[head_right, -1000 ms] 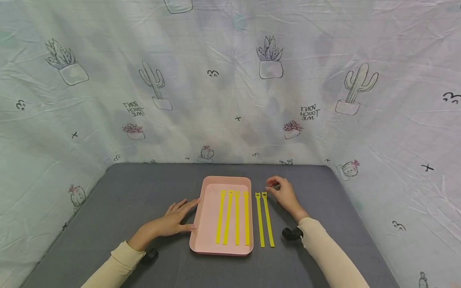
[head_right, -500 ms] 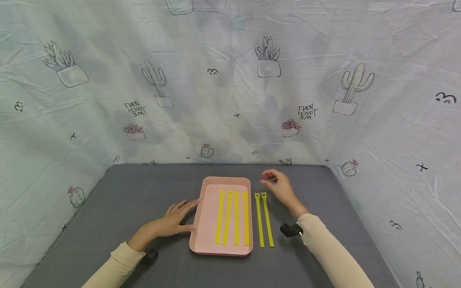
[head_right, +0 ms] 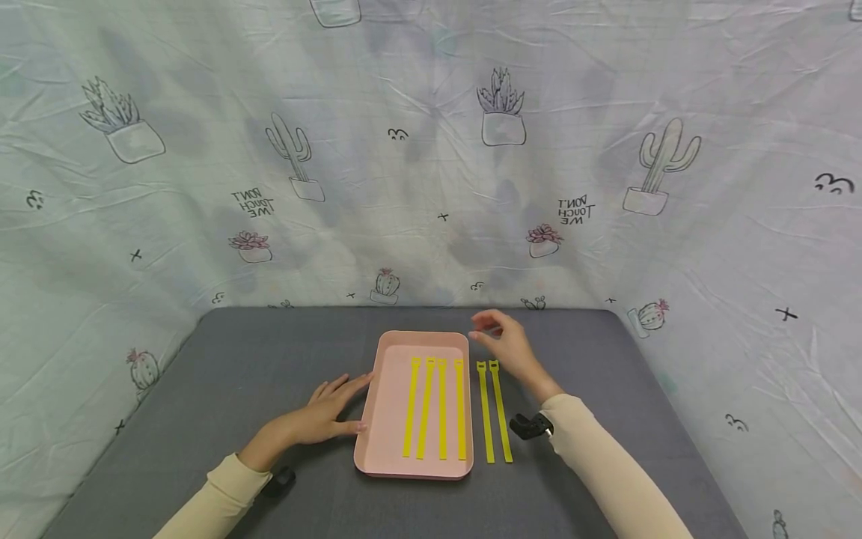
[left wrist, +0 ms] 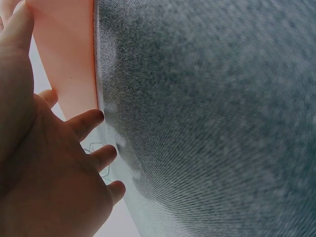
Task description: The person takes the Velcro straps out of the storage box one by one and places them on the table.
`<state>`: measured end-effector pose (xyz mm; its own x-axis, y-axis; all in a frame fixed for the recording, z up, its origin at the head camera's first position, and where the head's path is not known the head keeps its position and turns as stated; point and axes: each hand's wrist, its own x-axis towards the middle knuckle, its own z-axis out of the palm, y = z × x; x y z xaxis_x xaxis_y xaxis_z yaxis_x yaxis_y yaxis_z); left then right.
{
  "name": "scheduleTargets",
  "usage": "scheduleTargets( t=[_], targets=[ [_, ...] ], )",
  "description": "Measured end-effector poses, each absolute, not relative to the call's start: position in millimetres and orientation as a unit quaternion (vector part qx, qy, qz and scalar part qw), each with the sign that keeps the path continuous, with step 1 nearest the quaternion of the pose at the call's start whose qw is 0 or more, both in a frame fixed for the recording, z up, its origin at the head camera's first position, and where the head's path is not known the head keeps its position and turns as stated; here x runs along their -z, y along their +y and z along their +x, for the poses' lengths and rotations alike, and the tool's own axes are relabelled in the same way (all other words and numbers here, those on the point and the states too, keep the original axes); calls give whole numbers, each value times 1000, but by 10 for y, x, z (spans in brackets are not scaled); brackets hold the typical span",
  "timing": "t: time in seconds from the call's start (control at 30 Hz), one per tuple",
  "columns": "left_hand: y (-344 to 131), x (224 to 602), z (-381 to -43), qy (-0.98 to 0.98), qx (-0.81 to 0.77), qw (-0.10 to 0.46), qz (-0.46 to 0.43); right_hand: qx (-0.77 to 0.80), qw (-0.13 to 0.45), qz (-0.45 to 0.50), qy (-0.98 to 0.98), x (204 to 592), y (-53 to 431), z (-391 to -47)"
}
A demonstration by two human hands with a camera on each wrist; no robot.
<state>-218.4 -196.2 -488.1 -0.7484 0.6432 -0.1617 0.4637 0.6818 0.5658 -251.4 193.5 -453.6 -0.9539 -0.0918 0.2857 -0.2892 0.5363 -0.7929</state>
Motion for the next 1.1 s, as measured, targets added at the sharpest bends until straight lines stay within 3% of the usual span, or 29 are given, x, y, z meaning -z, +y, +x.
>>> scheduleTargets(
  t=[1.1],
  targets=[
    [-1914, 4861, -2219, 901, -265, 178, 294, -508, 42, 117, -852, 4656, 1274, -2723]
  ],
)
